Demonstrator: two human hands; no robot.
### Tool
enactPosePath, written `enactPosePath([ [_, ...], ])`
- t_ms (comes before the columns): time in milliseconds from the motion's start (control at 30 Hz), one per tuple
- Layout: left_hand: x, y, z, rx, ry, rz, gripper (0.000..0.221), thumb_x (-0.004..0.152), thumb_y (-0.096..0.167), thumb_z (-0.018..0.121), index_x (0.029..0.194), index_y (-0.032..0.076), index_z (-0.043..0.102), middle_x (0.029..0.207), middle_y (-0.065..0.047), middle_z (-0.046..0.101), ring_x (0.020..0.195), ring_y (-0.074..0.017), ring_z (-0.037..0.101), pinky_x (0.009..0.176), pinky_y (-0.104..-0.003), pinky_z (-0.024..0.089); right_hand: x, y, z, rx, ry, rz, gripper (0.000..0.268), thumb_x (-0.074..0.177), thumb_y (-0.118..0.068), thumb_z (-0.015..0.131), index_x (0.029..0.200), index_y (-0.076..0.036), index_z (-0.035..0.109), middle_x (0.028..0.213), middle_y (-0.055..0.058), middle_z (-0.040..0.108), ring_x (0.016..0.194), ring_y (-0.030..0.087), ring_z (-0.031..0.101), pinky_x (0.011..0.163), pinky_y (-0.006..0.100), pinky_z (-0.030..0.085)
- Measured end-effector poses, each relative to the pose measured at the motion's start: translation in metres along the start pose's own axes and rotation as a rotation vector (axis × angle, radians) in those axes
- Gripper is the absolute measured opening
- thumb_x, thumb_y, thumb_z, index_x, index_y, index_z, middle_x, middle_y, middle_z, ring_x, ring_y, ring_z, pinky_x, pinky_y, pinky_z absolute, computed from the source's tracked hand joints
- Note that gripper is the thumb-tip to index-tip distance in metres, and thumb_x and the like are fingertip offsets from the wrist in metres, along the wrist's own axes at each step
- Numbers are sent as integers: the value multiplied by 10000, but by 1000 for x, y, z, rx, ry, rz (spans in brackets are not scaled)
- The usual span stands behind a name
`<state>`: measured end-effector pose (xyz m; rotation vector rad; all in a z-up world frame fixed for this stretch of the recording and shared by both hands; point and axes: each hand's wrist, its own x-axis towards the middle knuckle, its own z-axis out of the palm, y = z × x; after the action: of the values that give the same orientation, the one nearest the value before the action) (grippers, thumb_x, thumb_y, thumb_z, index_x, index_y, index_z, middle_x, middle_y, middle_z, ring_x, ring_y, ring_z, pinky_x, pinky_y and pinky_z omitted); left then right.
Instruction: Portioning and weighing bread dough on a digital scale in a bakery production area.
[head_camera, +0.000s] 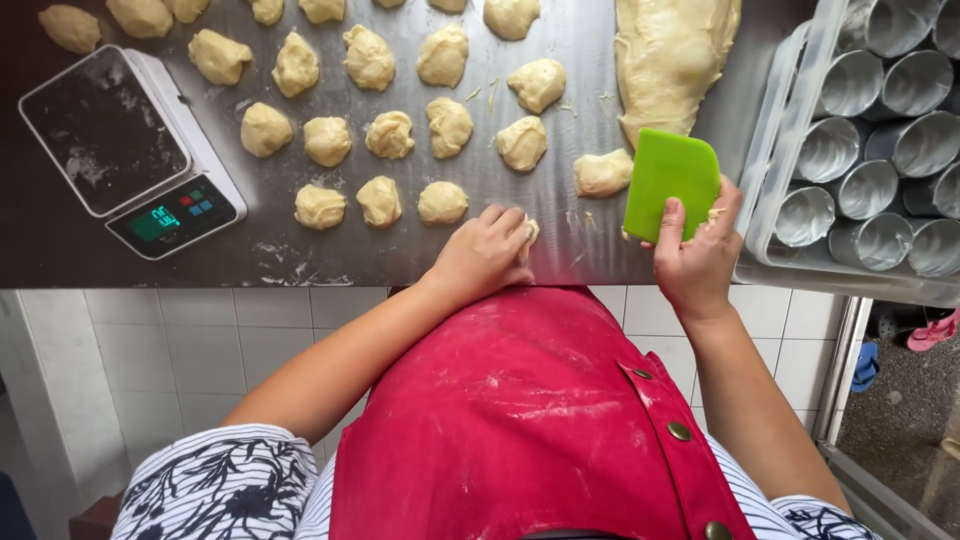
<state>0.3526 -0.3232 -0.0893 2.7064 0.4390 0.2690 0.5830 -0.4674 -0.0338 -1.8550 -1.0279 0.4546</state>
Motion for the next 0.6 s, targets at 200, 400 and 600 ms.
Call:
enactPosePath([
  [200,-15,-10,19,-62,75,-101,167,909,138,720,1063,118,658,1032,-55,616,956,-261,617,798,-355,568,-10,25,-10,-168,21,-35,327,1165,-41,596,1422,28,404,1136,209,724,955,308,765,789,383,605],
  [400,-31,-30,-141,-473,360,-494,335,800,102,783,1120,73,688,1050,-71,694,918,-200,706,765,-323,603,-15,61,-22,-271,55,-81,320,1186,-31,581,1435,43,393,1226,227,725,1074,315,755,946,389,593],
  [600,-130,-163,-217,-236,707,-824,350,836,30,802,1166,59,691,1179,-66,678,926,-149,723,752,-257,645,-1,19,-13,-371,50,-180,346,1143,38,570,1403,110,354,1147,289,691,975,364,732,876,416,589],
])
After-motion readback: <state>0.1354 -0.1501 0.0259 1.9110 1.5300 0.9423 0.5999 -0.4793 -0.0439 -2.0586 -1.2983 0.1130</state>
